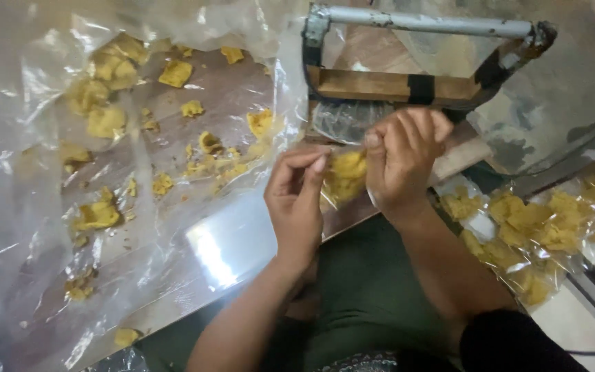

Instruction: Manually packaging yellow food chunks into small plastic bags on a production floor.

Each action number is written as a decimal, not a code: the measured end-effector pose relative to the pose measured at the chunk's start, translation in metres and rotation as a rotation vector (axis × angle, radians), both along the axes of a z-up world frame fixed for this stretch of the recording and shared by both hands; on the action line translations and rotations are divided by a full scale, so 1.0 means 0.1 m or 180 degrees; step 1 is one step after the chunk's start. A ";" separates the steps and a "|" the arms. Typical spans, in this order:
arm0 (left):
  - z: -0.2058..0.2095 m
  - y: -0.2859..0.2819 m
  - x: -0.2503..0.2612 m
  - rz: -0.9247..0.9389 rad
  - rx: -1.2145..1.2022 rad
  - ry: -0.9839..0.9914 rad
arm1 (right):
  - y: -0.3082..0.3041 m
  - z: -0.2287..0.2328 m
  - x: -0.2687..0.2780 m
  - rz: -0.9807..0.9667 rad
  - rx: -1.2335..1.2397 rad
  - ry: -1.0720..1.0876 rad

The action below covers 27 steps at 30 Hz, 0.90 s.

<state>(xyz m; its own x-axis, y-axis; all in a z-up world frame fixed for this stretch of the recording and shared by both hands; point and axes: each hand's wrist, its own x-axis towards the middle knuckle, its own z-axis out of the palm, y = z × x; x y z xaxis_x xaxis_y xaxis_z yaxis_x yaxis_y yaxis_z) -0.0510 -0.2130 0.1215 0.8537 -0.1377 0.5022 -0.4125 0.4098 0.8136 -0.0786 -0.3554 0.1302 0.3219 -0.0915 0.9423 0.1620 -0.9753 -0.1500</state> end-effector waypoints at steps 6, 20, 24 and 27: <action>-0.16 0.39 0.04 0.0193 -0.0247 0.0741 | -0.24 -0.55 0.04 -0.0256 0.0430 0.0120; -0.08 0.79 -0.29 -0.0599 -0.0521 0.1978 | 0.69 -1.37 -0.34 0.1588 0.2444 0.2046; -0.97 0.67 -0.24 -0.0685 -0.0569 0.1306 | 0.86 -1.61 -0.34 0.1907 0.1464 0.1495; -1.08 0.51 -0.33 0.0052 0.0314 0.1947 | 0.79 -1.74 -0.31 0.2322 0.1966 0.1077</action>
<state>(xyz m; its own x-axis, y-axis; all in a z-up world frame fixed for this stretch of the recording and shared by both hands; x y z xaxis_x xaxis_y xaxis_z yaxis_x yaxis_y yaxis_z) -0.0837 -0.1617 0.0130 0.9853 -0.1429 -0.0931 0.1348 0.3183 0.9384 -0.1092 -0.2764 -0.0435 0.7351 -0.2064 0.6457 0.5427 -0.3917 -0.7430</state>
